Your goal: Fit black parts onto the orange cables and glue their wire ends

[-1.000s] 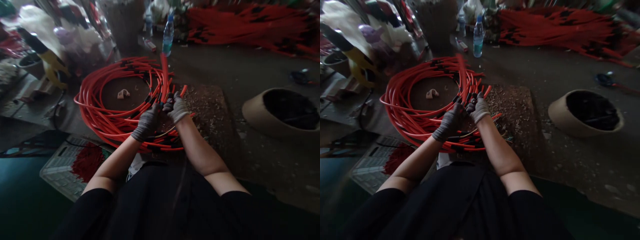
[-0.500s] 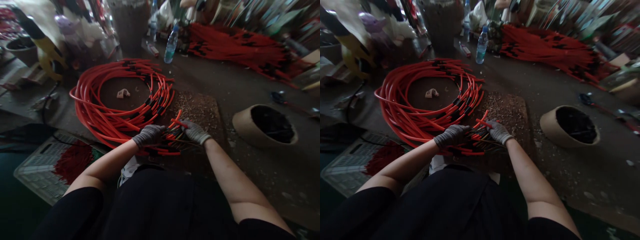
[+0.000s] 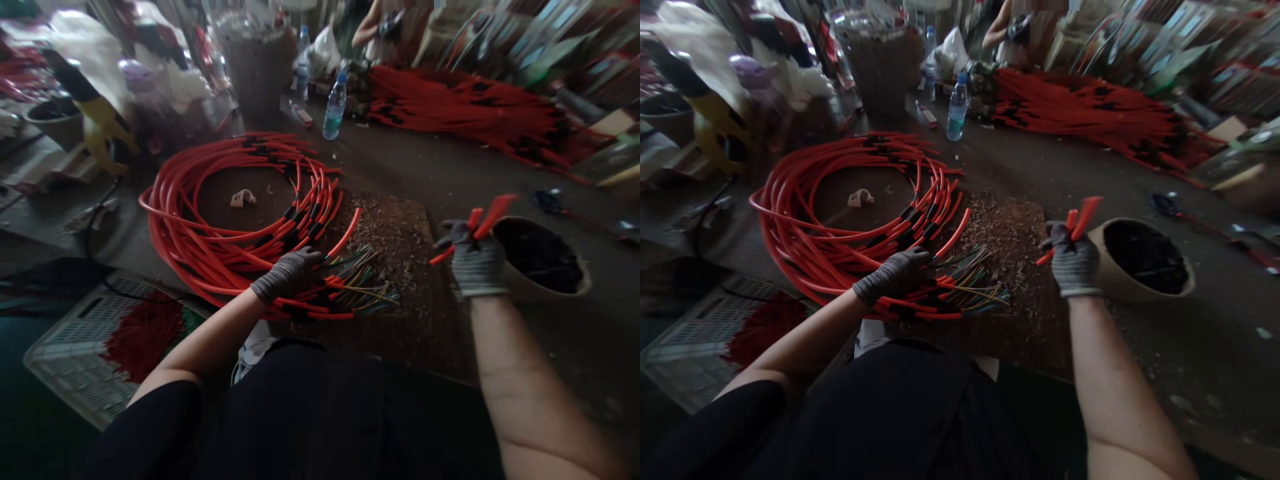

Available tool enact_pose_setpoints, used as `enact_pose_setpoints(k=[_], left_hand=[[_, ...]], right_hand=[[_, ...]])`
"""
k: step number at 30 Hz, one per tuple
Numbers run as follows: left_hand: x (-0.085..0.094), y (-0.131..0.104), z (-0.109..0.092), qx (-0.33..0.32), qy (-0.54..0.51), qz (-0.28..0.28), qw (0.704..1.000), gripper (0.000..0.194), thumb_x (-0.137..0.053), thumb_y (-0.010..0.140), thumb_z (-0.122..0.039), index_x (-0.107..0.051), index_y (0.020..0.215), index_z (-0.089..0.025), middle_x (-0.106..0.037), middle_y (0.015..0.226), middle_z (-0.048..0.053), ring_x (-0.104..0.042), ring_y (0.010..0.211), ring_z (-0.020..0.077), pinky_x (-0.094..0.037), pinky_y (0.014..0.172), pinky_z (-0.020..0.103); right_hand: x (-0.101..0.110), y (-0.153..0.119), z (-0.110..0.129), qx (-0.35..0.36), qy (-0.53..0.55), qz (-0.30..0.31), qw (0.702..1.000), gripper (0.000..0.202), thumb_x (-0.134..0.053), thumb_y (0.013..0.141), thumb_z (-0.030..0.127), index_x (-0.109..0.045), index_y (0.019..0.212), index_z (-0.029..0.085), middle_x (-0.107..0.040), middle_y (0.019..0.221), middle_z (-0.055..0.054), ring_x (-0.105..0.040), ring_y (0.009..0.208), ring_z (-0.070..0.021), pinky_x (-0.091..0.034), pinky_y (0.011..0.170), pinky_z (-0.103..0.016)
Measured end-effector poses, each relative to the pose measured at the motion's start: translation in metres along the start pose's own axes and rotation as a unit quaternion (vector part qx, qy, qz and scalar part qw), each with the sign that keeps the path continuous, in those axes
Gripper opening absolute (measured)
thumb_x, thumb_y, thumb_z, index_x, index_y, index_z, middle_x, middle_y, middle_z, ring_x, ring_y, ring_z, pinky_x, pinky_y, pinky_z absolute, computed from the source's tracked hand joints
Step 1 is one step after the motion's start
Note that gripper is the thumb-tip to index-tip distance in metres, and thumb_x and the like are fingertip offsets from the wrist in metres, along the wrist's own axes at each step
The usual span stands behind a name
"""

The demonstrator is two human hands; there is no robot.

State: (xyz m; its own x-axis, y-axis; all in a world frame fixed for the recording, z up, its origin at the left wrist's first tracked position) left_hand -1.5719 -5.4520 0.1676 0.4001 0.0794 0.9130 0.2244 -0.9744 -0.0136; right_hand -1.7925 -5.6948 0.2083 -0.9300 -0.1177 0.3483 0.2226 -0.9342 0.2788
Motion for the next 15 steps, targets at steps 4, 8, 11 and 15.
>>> enact_pose_setpoints(k=[4,8,11,15], left_hand=[[0.003,0.003,-0.011,0.065,0.094,-0.046,0.992,0.035,-0.059,0.094,-0.039,-0.069,0.123,-0.022,-0.067,0.12,0.015,-0.065,0.107,0.0282,-0.052,0.09,0.038],[-0.002,-0.01,-0.026,0.136,0.118,-0.02,0.983,0.044,-0.043,0.101,-0.042,-0.058,0.134,-0.018,-0.073,0.098,0.013,-0.07,0.089,0.026,-0.051,0.077,0.034],[0.002,-0.024,-0.035,0.145,0.067,-0.004,0.987,0.042,-0.039,0.102,-0.04,-0.056,0.133,-0.018,-0.075,0.098,0.01,-0.072,0.086,0.0239,-0.05,0.072,0.031],[0.015,-0.032,-0.038,0.127,0.069,-0.003,0.989,0.04,-0.034,0.103,-0.04,-0.065,0.12,-0.02,-0.075,0.097,0.012,-0.071,0.092,0.027,-0.051,0.077,0.035]], right_hand=[[-0.077,-0.057,0.041,-0.173,0.396,0.064,0.9,0.016,-0.06,0.088,0.037,-0.063,0.089,0.021,-0.066,0.073,0.002,-0.067,0.067,-0.0135,-0.057,0.062,-0.026],[-0.161,-0.107,0.072,-0.382,0.463,0.119,0.791,0.018,-0.059,0.094,0.031,-0.054,0.08,0.02,-0.056,0.059,0.006,-0.053,0.046,-0.0064,-0.046,0.043,-0.016],[-0.184,-0.102,0.077,-0.457,0.425,0.189,0.758,0.031,-0.052,0.101,0.03,-0.046,0.072,0.02,-0.034,0.045,0.011,-0.024,0.032,-0.0033,-0.023,0.03,-0.014],[-0.159,-0.034,0.078,-0.39,0.392,0.143,0.821,0.041,-0.041,0.106,0.033,-0.031,0.067,0.022,-0.026,0.042,0.013,-0.017,0.031,-0.0036,-0.018,0.031,-0.014]])
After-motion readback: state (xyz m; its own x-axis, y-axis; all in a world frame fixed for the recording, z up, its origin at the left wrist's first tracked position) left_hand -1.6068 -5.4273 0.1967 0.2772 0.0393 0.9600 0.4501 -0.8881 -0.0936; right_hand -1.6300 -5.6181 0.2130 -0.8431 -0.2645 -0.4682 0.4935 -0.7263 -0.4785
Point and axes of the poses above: each hand's wrist, its own y-axis towards the middle knuckle, its own x-axis out of the back of the hand, z = x × y, the point moved 2 cm from there along y, towards the middle knuckle
